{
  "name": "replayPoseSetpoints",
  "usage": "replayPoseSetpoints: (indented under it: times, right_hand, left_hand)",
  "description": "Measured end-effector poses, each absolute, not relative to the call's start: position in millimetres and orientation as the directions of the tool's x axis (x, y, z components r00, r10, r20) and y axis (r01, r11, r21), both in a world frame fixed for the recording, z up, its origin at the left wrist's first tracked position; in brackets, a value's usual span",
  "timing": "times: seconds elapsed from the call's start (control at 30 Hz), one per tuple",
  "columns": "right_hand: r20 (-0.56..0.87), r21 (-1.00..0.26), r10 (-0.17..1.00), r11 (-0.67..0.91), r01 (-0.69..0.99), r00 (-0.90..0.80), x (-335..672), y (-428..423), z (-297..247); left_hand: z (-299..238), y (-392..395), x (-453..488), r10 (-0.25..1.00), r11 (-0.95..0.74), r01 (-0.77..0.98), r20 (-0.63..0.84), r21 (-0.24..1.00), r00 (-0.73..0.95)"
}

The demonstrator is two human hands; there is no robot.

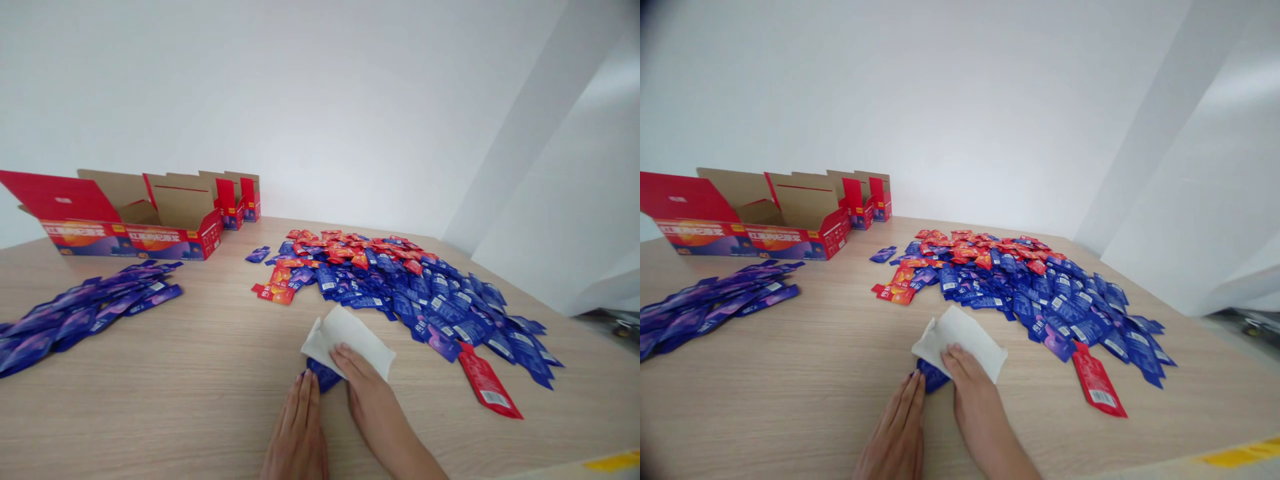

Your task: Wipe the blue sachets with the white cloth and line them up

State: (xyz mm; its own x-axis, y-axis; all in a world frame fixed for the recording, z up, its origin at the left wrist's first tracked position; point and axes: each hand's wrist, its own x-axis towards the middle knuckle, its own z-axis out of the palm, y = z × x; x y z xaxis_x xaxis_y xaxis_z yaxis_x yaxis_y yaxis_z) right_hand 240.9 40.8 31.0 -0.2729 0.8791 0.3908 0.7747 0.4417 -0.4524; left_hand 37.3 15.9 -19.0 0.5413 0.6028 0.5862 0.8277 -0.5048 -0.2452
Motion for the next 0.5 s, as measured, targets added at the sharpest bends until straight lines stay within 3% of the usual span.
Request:
replayPoseSetpoints:
  times: [0.1,0.2,0.4,0.5]
  right_hand:
    - [0.416,-0.412,0.891,0.364,0.835,-0.183,254.5,43.9,32.3]
    - [0.463,-0.421,0.874,0.360,0.832,-0.144,237.9,35.7,36.8]
    - [0.419,-0.461,0.824,0.556,0.692,-0.382,221.4,28.0,34.0]
    - [0.434,-0.503,0.876,0.431,0.750,-0.212,251.9,40.6,32.8]
  left_hand:
    - [-23.6,14.9,40.7,0.637,-0.463,0.867,0.611,-0.183,0.469]
    - [-30.7,16.7,39.5,0.625,-0.460,0.862,0.612,-0.214,0.486]
    - [-33.0,18.9,34.7,0.613,-0.453,0.838,0.577,-0.304,0.540]
    - [-30.7,17.0,37.2,0.637,-0.464,0.845,0.562,-0.267,0.528]
